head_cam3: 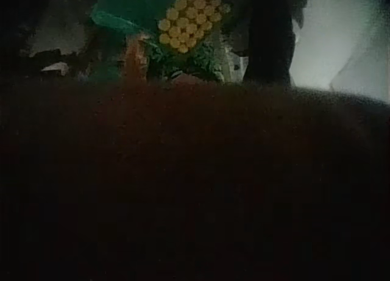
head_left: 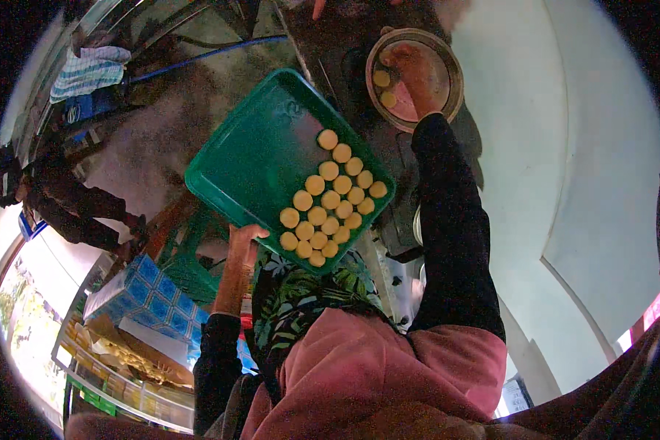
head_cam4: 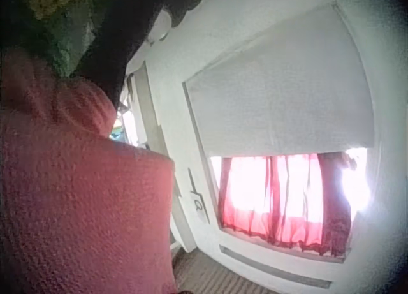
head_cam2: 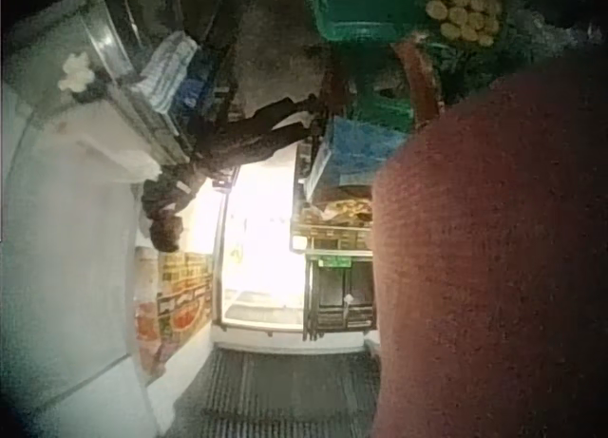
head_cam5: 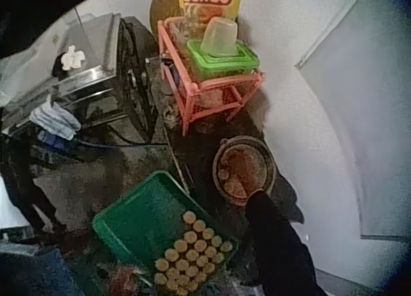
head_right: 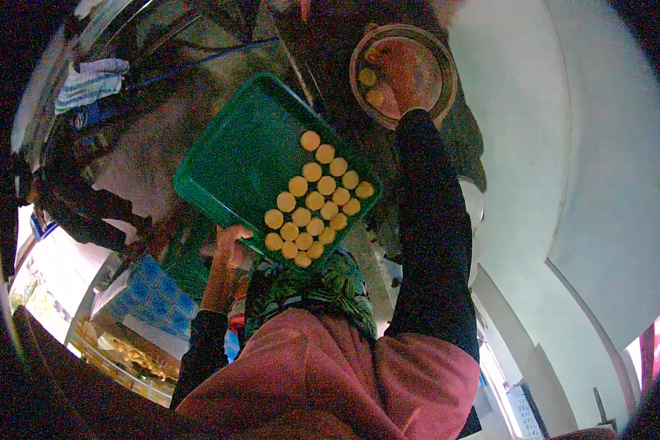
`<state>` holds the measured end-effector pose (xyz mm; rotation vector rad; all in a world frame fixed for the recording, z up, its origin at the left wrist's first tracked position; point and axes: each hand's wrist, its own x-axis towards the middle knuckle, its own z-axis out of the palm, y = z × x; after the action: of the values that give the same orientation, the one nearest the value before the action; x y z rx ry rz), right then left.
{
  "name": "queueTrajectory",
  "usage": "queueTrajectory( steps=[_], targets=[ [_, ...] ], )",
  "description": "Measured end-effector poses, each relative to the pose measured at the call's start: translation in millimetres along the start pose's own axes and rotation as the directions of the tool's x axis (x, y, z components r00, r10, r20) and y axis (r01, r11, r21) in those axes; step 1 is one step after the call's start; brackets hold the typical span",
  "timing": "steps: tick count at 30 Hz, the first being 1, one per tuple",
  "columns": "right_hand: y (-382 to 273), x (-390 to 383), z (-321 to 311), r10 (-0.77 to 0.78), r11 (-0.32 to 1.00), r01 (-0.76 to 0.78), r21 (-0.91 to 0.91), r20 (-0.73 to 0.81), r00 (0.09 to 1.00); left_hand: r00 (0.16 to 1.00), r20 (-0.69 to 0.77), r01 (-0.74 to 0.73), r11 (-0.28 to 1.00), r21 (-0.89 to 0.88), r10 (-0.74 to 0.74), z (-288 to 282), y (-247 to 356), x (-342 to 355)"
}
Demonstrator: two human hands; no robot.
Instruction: The person wears gloves and transfers small round yellow cakes between trays, covers a pan on a stove with a lid, and then uses a spoon to move cooked cakes from the pan to a large tray.
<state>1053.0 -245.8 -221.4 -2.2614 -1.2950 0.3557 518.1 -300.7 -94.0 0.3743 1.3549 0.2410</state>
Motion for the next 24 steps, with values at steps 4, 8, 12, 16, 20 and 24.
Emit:
queueTrajectory(
  steps=[4, 8, 12, 16, 20, 24],
  targets=[
    [-49, -11, -30, -0.003, 0.971, -0.001, 0.239, 0.017, 1.000, 0.999, -0.025, 0.029, 0.999, 0.039, -0.028, -14, -14, 10],
    [-35, -15, -32, 0.003, 0.951, 0.030, 0.309, -0.106, 0.994, 0.944, 0.150, -0.322, 0.915, 0.242, 0.293, -59, -54, 25],
    [3, -55, -34, -0.082, 0.997, 0.079, -0.027, -0.170, 0.982, 0.995, 0.092, -0.059, 0.987, 0.148, 0.045, -12, -5, 5],
    [-53, -79, -46, 0.250, 0.965, -0.263, 0.014, 0.269, 0.930, 0.945, 0.220, -0.318, 0.838, 0.443, 0.242, -60, -39, 26],
    [-55, -94, -40, 0.158, 0.949, -0.121, -0.292, 0.105, 0.982, 0.907, 0.121, -0.422, 0.864, 0.276, 0.404, -4, -4, -1],
    [-41, -98, -36, 0.087, 0.965, -0.075, -0.252, 0.035, 0.996, 0.973, 0.078, -0.225, 0.970, 0.089, 0.219, -15, -18, 10]
  ],
)
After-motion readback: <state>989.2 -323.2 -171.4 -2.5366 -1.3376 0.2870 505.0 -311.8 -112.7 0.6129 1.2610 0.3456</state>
